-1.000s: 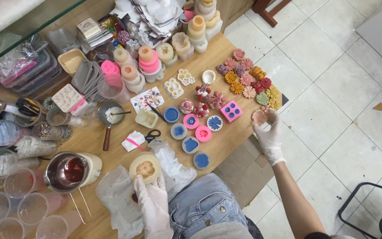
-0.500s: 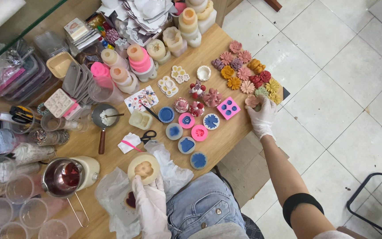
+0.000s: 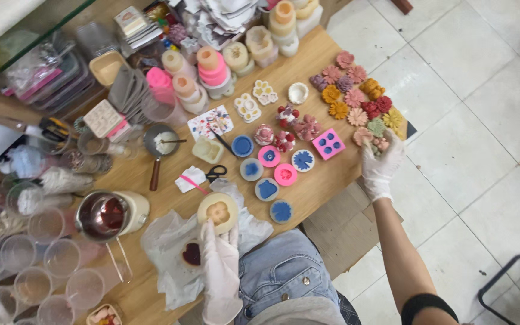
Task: The person removes a heart-shaped wax piece from a mold by hand. They use a spoon to transfer red liquid wax from a pot into a mold sitting on a scale. They use a stick to apply wax or detail the inside of a flower-shaped mold.
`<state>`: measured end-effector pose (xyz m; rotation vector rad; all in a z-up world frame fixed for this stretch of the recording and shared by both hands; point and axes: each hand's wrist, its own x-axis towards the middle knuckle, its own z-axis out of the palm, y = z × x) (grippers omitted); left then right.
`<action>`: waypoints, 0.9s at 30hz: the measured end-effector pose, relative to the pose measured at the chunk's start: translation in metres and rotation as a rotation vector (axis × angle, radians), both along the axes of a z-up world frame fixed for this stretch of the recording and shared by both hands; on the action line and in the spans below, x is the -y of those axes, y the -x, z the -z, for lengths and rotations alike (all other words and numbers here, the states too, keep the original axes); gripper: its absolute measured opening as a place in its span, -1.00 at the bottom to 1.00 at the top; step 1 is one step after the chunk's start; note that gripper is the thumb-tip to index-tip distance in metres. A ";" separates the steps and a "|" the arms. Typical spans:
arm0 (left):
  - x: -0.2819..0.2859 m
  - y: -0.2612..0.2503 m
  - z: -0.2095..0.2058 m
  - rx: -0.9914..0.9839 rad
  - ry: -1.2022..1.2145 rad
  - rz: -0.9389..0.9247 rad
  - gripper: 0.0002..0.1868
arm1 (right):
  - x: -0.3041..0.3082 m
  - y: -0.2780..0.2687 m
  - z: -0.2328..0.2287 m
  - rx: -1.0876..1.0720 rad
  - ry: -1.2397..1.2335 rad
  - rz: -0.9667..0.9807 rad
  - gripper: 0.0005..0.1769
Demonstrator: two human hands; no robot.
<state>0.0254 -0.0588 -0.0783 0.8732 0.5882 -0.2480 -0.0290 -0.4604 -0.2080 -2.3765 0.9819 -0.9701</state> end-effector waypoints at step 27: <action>-0.048 0.055 0.005 0.104 -0.134 0.336 -0.51 | -0.262 -0.045 -0.143 -0.249 -0.519 -1.314 -0.21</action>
